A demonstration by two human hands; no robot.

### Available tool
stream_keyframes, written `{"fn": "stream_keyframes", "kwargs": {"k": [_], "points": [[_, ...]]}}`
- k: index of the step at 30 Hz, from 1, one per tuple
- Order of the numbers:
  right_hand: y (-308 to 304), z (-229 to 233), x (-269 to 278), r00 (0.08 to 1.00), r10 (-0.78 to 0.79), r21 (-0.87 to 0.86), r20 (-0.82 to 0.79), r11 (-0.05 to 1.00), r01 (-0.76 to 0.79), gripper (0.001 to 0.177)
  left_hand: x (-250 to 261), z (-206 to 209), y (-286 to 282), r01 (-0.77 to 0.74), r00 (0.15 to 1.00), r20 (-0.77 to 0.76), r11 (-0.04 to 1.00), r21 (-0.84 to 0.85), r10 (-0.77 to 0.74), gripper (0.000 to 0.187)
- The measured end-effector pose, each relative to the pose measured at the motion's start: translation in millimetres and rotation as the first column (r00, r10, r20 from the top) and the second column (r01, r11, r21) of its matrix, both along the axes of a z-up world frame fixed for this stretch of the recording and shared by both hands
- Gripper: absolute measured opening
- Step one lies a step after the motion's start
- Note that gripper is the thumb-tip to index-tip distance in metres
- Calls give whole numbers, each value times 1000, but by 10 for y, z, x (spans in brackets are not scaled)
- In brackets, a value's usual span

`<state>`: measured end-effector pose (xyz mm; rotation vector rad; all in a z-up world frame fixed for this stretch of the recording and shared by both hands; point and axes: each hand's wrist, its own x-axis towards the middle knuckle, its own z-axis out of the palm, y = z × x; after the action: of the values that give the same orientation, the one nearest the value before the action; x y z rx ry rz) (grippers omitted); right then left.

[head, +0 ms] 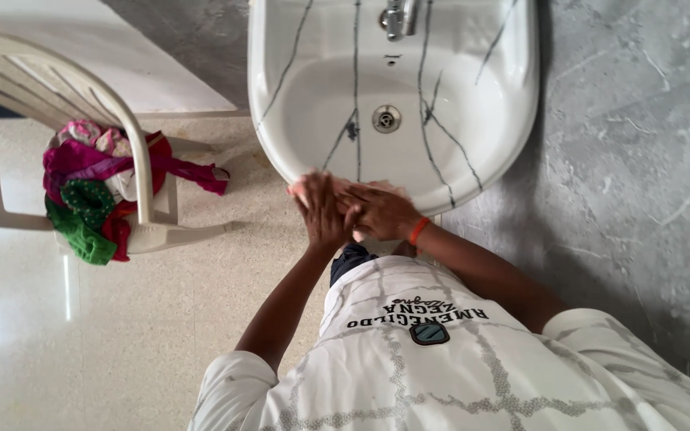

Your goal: The person scrubs a white marble-patterned bathroom sink using a pink cloth. They wipe the basin, faucet, and surrounding surfaces repeatedly with both hands.

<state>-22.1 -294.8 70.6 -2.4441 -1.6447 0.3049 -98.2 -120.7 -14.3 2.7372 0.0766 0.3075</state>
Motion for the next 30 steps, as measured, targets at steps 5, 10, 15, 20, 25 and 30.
{"fn": "stream_keyframes", "kwargs": {"k": [5, 10, 15, 20, 25, 30], "points": [[-890, -128, 42, 980, -98, 245, -175, 960, 140, 38, 161, 280, -110, 443, 892, -178, 882, 159, -415, 94], [-1352, -72, -145, 766, -632, 307, -119, 710, 633, 23, 395, 651, -704, 599, 729, -506, 787, 148, -461, 98], [-1170, -242, -378, 361, -911, 173, -199, 330, 928, 48, 496, 516, -1221, 599, 800, -134, 764, 240, -585, 101], [-980, -650, -465, 317, -897, 175, -309, 274, 946, 74, 471, 36, -1455, 589, 798, -247, 798, 129, -549, 60], [-1229, -834, -129, 144, -966, 143, -213, 115, 983, 66, 640, -86, -1903, 570, 785, -350, 817, 88, -511, 73], [-1805, -742, 369, 263, -945, 135, -194, 240, 961, 64, 993, 59, -2473, 513, 775, -437, 859, 15, -455, 78]]}}
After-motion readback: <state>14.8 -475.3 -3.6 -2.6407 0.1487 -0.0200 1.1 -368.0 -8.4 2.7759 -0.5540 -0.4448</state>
